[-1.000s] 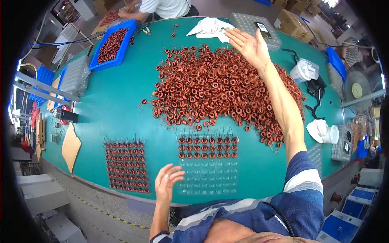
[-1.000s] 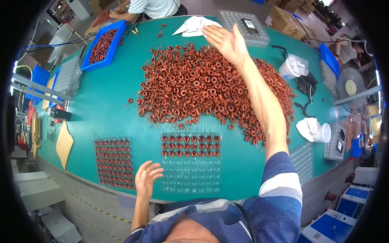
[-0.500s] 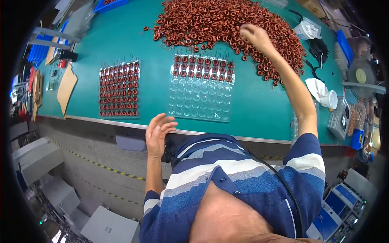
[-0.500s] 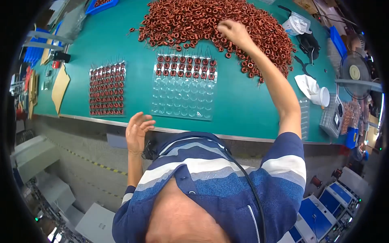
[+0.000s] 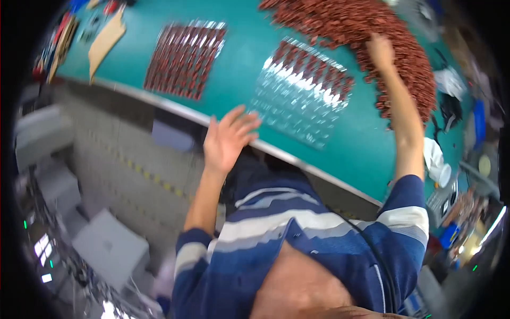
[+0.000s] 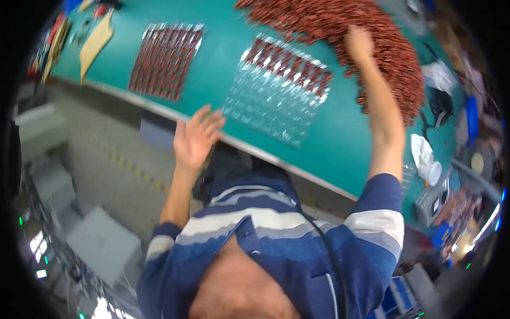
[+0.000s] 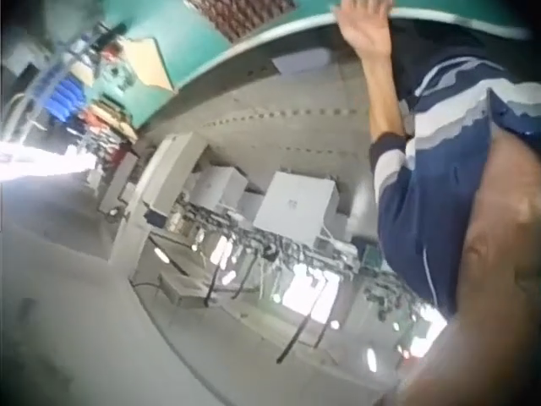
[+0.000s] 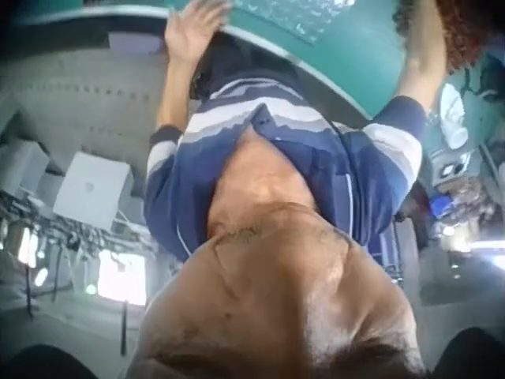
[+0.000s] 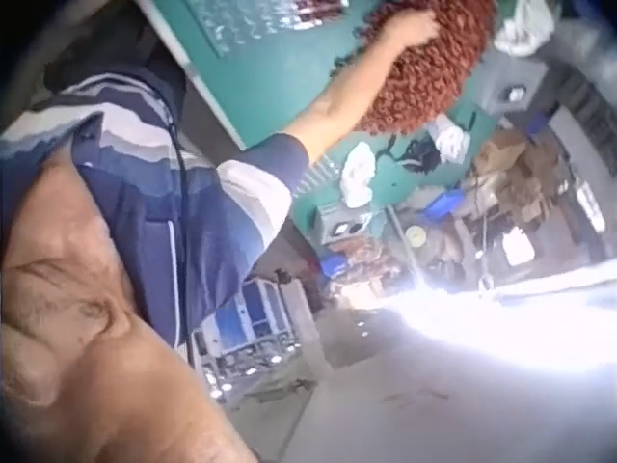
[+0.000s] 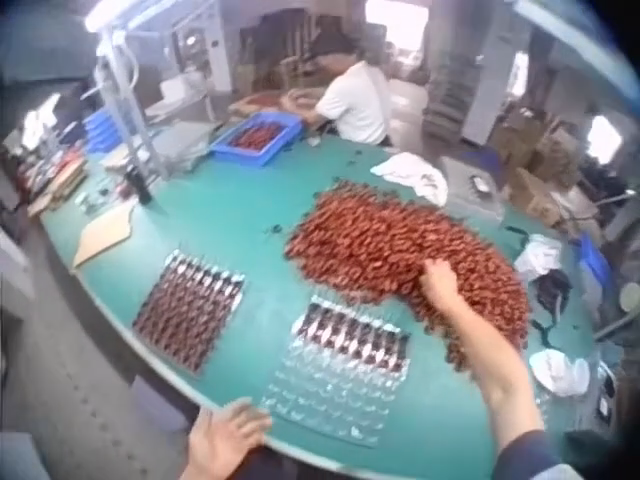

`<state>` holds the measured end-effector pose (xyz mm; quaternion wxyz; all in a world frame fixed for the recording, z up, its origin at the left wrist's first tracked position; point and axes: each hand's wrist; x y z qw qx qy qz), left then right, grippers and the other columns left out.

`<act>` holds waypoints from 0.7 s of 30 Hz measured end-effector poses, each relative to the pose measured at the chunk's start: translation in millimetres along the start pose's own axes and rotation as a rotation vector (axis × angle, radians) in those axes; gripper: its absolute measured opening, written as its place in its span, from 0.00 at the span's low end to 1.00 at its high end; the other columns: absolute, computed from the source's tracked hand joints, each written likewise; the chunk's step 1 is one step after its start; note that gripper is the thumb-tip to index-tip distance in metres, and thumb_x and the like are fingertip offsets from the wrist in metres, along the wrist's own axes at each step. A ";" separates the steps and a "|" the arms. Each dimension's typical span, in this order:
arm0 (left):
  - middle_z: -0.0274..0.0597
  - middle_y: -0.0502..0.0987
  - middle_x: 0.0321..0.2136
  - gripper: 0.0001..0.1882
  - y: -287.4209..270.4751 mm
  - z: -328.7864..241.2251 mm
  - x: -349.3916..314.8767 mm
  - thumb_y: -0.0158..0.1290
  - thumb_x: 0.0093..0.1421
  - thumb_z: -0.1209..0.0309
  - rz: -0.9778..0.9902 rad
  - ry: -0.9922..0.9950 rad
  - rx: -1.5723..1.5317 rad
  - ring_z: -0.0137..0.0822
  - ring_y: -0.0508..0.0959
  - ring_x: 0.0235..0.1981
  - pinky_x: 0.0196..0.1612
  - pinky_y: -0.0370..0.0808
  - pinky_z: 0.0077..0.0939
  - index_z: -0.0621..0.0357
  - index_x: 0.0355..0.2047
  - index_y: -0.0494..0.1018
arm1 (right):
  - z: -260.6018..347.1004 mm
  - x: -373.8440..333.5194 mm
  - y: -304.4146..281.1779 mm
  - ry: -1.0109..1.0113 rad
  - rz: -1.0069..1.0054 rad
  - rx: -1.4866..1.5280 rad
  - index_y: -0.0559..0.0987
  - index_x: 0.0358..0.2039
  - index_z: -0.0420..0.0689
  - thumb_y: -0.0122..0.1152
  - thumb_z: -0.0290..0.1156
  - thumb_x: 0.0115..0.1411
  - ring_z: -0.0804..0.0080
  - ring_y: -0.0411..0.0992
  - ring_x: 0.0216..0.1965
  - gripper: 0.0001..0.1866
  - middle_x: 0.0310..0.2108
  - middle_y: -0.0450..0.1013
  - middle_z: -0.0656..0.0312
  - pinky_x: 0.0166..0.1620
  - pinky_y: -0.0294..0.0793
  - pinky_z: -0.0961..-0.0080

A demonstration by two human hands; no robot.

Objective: Picking up small toroidal electronic components from a pile and organizing them into a transparent plastic sorting tray.

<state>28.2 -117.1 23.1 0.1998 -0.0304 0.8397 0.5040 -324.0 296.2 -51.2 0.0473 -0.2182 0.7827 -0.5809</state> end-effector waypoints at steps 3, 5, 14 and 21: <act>0.65 0.64 0.57 0.41 7.6 -6.2 14.7 0.35 0.64 0.40 0.114 0.020 -0.102 0.55 0.68 0.57 0.54 0.69 0.47 0.65 0.61 0.57 | -15.5 5.0 -5.0 0.039 0.049 0.179 0.74 0.48 0.46 0.56 0.38 0.59 0.48 0.74 0.39 0.18 0.36 0.74 0.46 0.41 0.75 0.57; 0.65 0.64 0.57 0.41 5.0 -7.8 21.9 0.35 0.64 0.39 0.123 0.021 -0.131 0.56 0.68 0.56 0.55 0.69 0.47 0.64 0.61 0.58 | -22.7 4.7 -1.8 -0.018 0.005 0.216 0.74 0.48 0.45 0.55 0.38 0.60 0.48 0.74 0.39 0.17 0.36 0.73 0.44 0.41 0.74 0.57; 0.63 0.66 0.55 0.39 -0.6 -2.7 17.8 0.39 0.64 0.42 0.184 -0.031 0.108 0.56 0.70 0.54 0.52 0.72 0.47 0.64 0.62 0.53 | -70.5 -8.3 -17.0 0.221 -0.028 0.139 0.74 0.43 0.48 0.41 0.36 0.64 0.47 0.76 0.34 0.14 0.30 0.76 0.46 0.36 0.77 0.52; 0.61 0.71 0.51 0.29 26.4 24.8 43.4 0.40 0.67 0.55 0.174 -0.121 0.378 0.50 0.76 0.48 0.48 0.75 0.39 0.65 0.60 0.57 | -52.3 -40.0 -111.1 0.457 -0.024 1.086 0.77 0.45 0.38 0.48 0.36 0.66 0.76 0.75 0.24 0.16 0.26 0.77 0.62 0.29 0.75 0.77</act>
Point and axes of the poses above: each hand's wrist, its own x-axis towards the middle knuckle, its own y-axis out of the palm, z = x × y
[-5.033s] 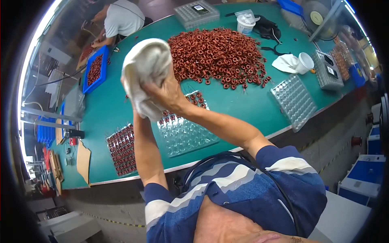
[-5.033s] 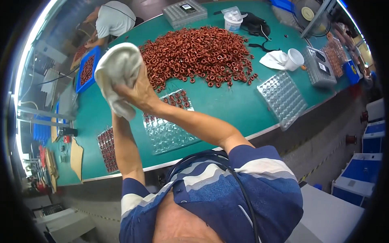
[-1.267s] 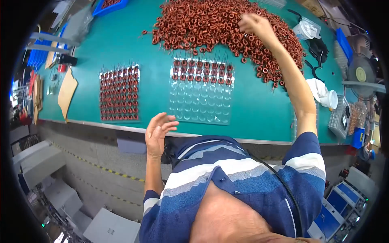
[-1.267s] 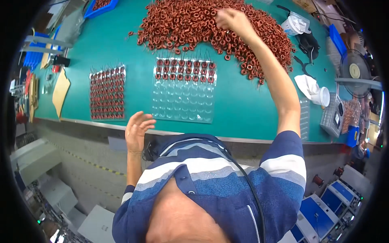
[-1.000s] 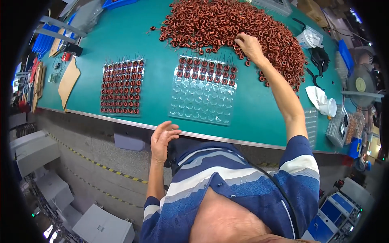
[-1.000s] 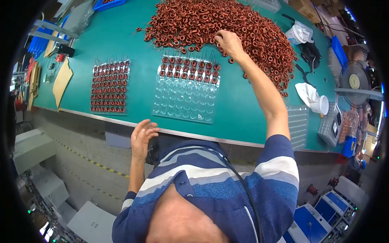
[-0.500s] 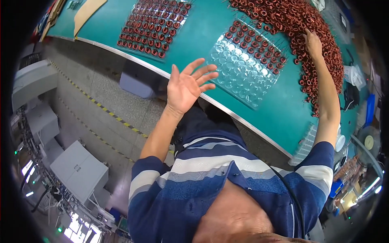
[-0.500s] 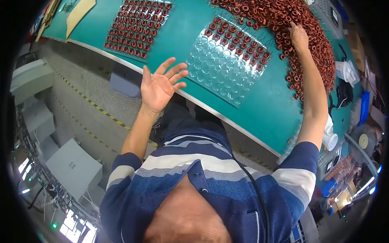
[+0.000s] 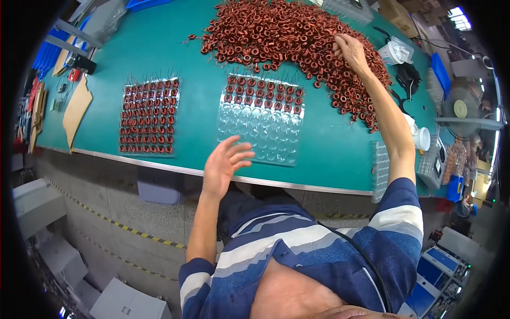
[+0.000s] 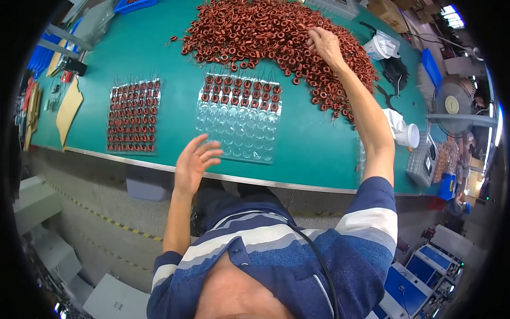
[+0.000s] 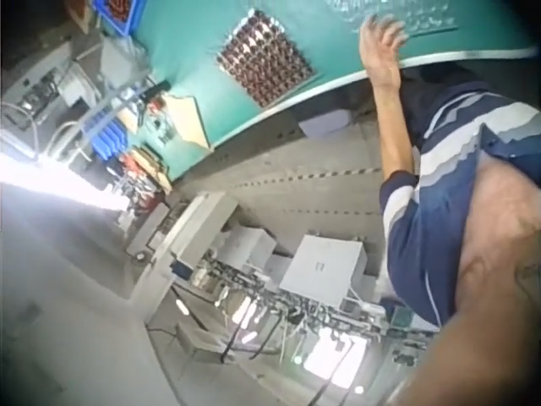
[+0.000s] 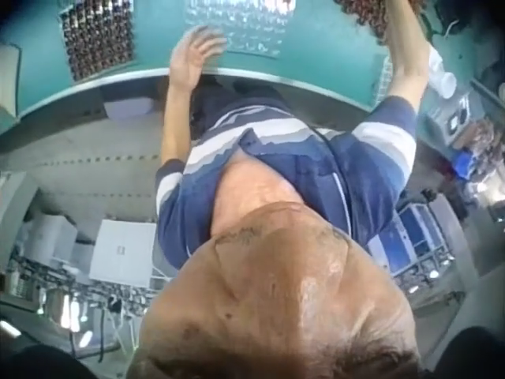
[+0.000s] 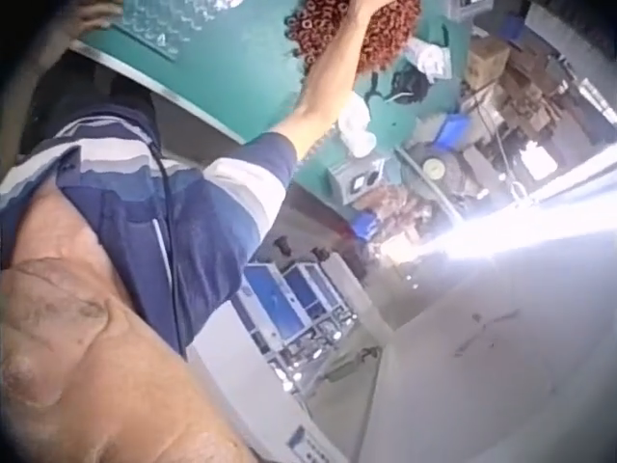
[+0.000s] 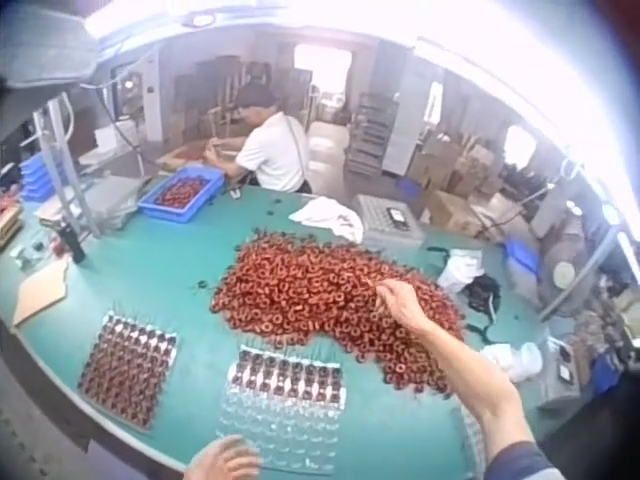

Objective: Picking up small toroidal electronic components from a pile and organizing them into a transparent plastic sorting tray.

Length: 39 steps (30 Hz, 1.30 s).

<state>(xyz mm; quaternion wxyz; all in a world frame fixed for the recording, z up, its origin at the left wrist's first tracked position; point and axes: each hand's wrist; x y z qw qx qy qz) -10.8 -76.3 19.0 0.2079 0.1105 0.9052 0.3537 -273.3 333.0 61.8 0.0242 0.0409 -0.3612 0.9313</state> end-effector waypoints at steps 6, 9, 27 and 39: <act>0.53 0.71 0.46 0.32 77.4 11.2 79.8 0.44 0.67 0.55 0.071 0.300 0.392 0.37 0.78 0.38 0.39 0.76 0.27 0.63 0.63 0.51 | 88.3 -120.2 13.8 0.065 0.343 0.362 0.77 0.29 0.41 0.52 0.37 0.65 0.79 0.72 0.20 0.14 0.20 0.74 0.64 0.24 0.71 0.81; 0.46 0.70 0.42 0.28 93.6 24.2 97.9 0.41 0.69 0.55 0.184 0.337 0.487 0.30 0.76 0.29 0.33 0.75 0.22 0.62 0.60 0.54 | 99.9 -169.1 35.1 0.142 0.536 0.559 0.78 0.36 0.39 0.53 0.37 0.65 0.79 0.73 0.20 0.13 0.21 0.74 0.63 0.23 0.71 0.83; 0.40 0.74 0.27 0.11 108.2 51.6 30.3 0.47 0.67 0.70 0.241 0.165 0.424 0.27 0.74 0.25 0.28 0.72 0.19 0.62 0.46 0.64 | 109.2 -258.2 70.6 0.356 0.248 0.951 0.80 0.34 0.36 0.58 0.37 0.62 0.78 0.71 0.33 0.14 0.29 0.75 0.64 0.41 0.71 0.78; 0.42 0.77 0.24 0.11 128.1 16.5 35.8 0.49 0.62 0.72 0.018 0.458 0.836 0.29 0.75 0.20 0.25 0.72 0.23 0.62 0.44 0.71 | 138.3 -243.9 61.0 -0.516 -0.389 0.019 0.79 0.25 0.43 0.61 0.23 0.50 0.61 0.73 0.34 0.02 0.27 0.75 0.58 0.39 0.71 0.69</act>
Point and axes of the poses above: each hand's wrist, its own x-axis towards the middle knuckle, its own y-axis out of the palm, z = x × y
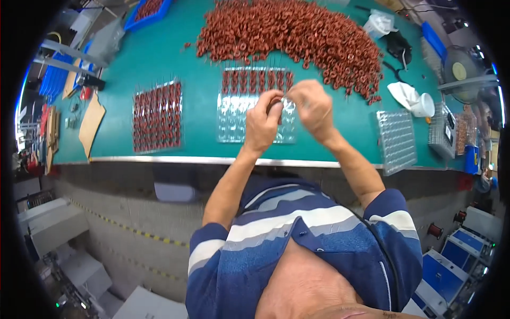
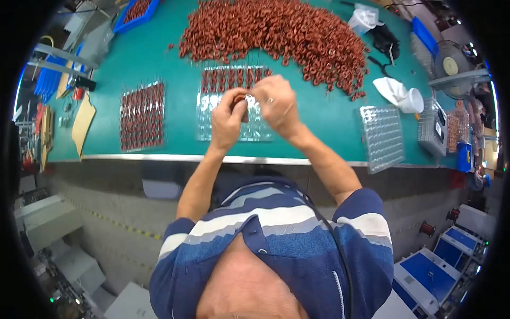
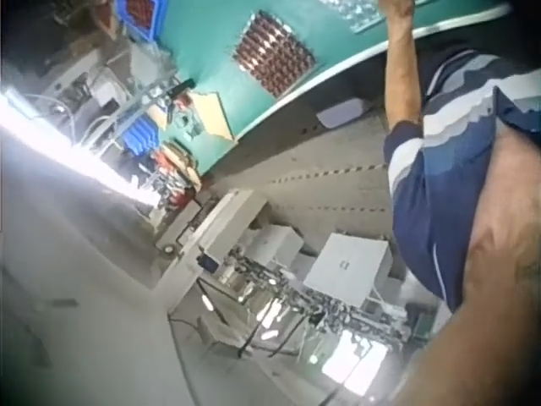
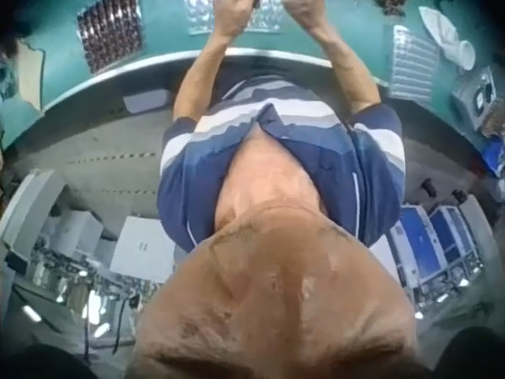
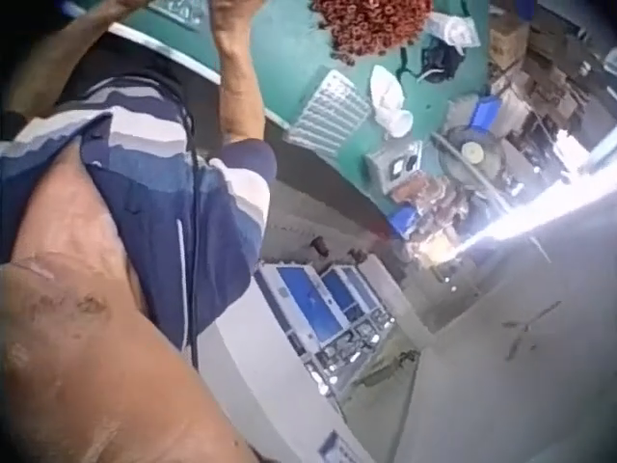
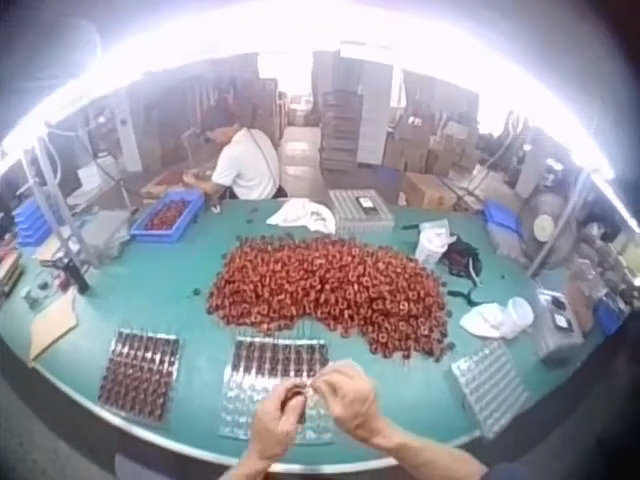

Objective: Picking up small toroidal electronic components from a pile and organizing them into a transparent plastic sorting tray.

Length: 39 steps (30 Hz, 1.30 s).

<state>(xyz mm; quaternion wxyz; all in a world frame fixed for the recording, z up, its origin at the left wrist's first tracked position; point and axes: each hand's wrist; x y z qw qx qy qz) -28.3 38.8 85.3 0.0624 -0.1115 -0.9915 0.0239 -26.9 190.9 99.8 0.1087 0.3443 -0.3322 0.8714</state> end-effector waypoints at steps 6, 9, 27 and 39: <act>0.34 0.68 0.22 0.06 -10.7 10.8 6.7 0.45 0.67 0.71 0.192 -0.231 -0.391 0.24 0.69 0.21 0.25 0.68 0.18 0.61 0.39 0.66 | -1.9 -10.6 17.2 0.127 -0.041 0.051 0.81 0.26 0.41 0.64 0.26 0.53 0.65 0.73 0.36 0.03 0.30 0.76 0.61 0.39 0.71 0.71; 0.32 0.66 0.19 0.06 -9.3 5.8 1.5 0.43 0.68 0.70 0.108 -0.086 -0.113 0.23 0.67 0.19 0.22 0.65 0.19 0.60 0.37 0.66 | 0.4 -5.6 15.8 -0.034 -0.041 -0.060 0.81 0.25 0.41 0.64 0.26 0.52 0.65 0.73 0.35 0.03 0.29 0.76 0.62 0.39 0.70 0.70; 0.32 0.64 0.18 0.06 -11.6 18.3 0.0 0.43 0.68 0.70 -0.047 -0.087 -0.173 0.23 0.65 0.18 0.21 0.64 0.18 0.60 0.37 0.66 | -4.8 -15.9 45.1 0.779 0.056 0.659 0.82 0.28 0.39 0.60 0.31 0.58 0.76 0.71 0.33 0.08 0.29 0.78 0.64 0.41 0.69 0.76; 0.33 0.70 0.22 0.13 -16.0 38.7 -12.7 0.45 0.65 0.72 0.057 -0.110 -0.307 0.23 0.70 0.22 0.27 0.67 0.17 0.64 0.48 0.65 | -7.9 -45.4 48.3 0.862 0.353 0.891 0.78 0.30 0.38 0.50 0.42 0.67 0.74 0.73 0.29 0.20 0.27 0.75 0.63 0.31 0.72 0.76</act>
Point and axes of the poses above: each hand's wrist, its own x-axis towards the middle knuckle, its own y-axis out of the palm, z = x × y
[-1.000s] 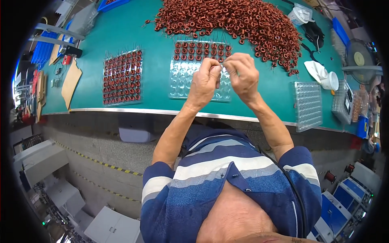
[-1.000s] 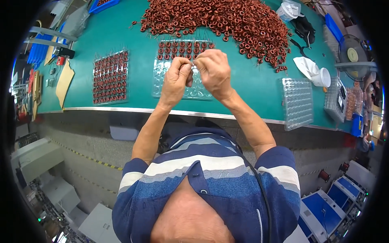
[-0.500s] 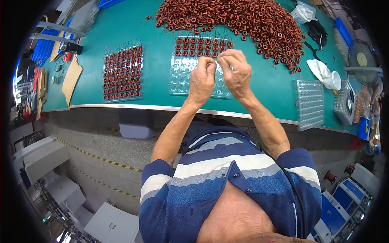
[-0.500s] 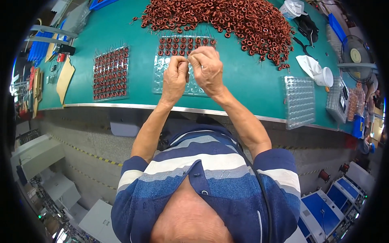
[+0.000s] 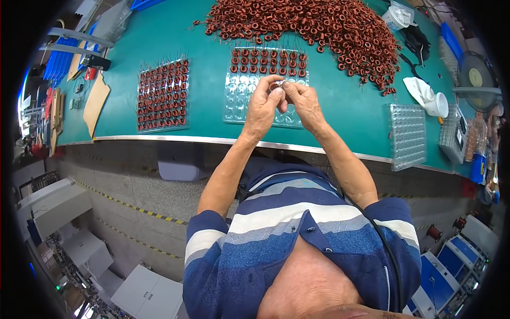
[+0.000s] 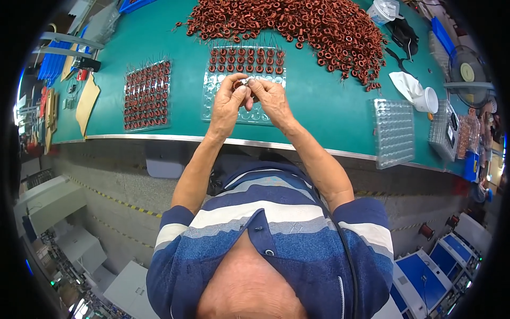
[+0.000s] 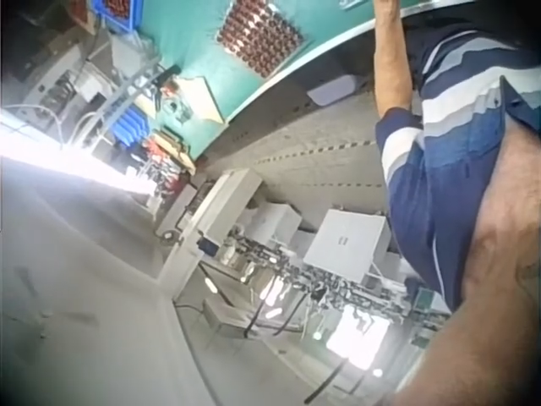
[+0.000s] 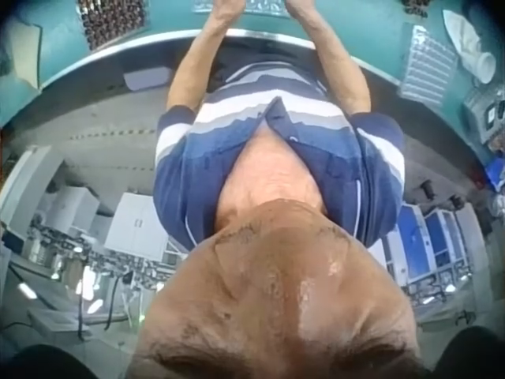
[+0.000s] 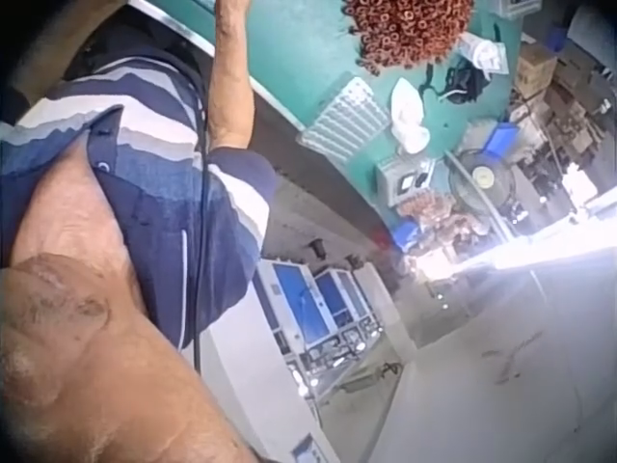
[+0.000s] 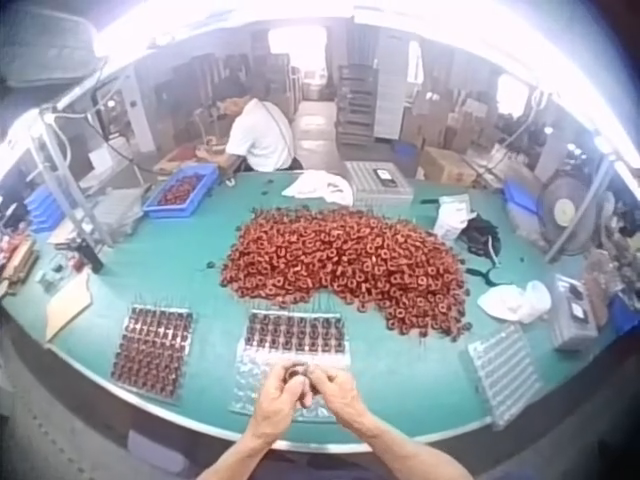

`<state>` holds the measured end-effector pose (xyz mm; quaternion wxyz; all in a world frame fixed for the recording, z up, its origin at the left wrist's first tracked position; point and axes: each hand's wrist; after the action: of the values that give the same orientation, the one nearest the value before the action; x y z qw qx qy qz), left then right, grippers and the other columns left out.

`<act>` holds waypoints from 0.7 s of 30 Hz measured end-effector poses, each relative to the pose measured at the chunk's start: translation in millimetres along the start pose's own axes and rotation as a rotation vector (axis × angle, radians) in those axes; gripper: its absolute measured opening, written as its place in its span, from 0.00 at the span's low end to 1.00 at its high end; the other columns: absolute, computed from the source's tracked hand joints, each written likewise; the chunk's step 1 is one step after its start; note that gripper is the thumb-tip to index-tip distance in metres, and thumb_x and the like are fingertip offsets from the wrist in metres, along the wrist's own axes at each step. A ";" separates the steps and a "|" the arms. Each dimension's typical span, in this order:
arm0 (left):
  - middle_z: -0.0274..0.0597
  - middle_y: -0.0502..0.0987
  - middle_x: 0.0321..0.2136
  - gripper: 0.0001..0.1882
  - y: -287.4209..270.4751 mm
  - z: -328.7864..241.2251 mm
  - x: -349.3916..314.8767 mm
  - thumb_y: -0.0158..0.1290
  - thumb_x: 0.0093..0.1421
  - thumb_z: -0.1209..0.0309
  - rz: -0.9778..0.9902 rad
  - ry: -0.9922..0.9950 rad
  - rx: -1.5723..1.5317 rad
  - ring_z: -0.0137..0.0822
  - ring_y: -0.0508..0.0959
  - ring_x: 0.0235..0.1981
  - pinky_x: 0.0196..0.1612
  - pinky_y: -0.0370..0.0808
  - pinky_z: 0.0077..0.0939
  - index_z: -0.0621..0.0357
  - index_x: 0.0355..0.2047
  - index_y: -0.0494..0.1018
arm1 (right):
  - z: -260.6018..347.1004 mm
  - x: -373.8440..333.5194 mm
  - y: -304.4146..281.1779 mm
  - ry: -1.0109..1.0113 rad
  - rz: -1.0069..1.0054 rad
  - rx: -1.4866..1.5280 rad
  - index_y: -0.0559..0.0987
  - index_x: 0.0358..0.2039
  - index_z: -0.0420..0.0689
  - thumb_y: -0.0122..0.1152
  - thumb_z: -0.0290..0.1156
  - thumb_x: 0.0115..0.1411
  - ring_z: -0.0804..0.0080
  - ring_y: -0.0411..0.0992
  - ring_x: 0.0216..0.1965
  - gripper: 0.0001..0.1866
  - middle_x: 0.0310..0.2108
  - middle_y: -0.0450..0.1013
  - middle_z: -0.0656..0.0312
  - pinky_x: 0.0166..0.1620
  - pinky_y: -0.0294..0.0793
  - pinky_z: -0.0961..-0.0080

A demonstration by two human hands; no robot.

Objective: Picking up small toroidal electronic components from a pile and organizing them into a transparent plastic sorting tray.

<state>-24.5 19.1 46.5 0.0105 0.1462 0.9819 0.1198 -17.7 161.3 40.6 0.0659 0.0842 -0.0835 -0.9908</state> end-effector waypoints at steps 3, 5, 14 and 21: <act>0.34 0.71 0.21 0.12 -1.5 -5.5 -0.9 0.44 0.65 0.72 -0.041 0.003 0.198 0.23 0.71 0.22 0.25 0.68 0.19 0.63 0.47 0.66 | 5.9 -3.0 8.9 -0.301 -0.217 -0.361 0.77 0.25 0.36 0.52 0.39 0.66 0.75 0.72 0.23 0.19 0.20 0.73 0.63 0.27 0.70 0.74; 0.37 0.71 0.21 0.11 -3.0 -10.6 -2.8 0.46 0.64 0.73 -0.068 0.100 0.342 0.25 0.70 0.20 0.23 0.68 0.23 0.61 0.47 0.67 | 16.7 -5.1 11.4 -0.524 -0.347 -0.667 0.77 0.26 0.34 0.55 0.36 0.63 0.75 0.71 0.23 0.17 0.20 0.73 0.62 0.27 0.70 0.74; 0.36 0.72 0.23 0.10 -13.1 -6.2 -14.1 0.45 0.65 0.73 -0.030 0.069 0.211 0.27 0.72 0.20 0.24 0.69 0.21 0.62 0.45 0.67 | 5.2 0.0 2.4 -0.072 -0.208 -0.053 0.77 0.41 0.38 0.59 0.39 0.62 0.81 0.70 0.26 0.16 0.25 0.74 0.63 0.30 0.68 0.85; 0.34 0.69 0.22 0.17 -25.1 -2.2 -14.6 0.42 0.69 0.62 0.152 -0.204 0.070 0.25 0.71 0.21 0.25 0.70 0.20 0.64 0.45 0.67 | -1.6 -7.5 -4.4 0.112 -0.108 0.237 0.77 0.33 0.40 0.63 0.36 0.60 0.84 0.67 0.19 0.11 0.22 0.72 0.67 0.22 0.65 0.89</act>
<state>-17.8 -8.9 42.4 0.0962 0.2318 0.9654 0.0704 -10.6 166.4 39.5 0.0066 0.1509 -0.1913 -0.9698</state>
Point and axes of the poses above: each hand's wrist, its own x-axis towards the middle knuckle, its own y-axis out of the palm, z = x × y
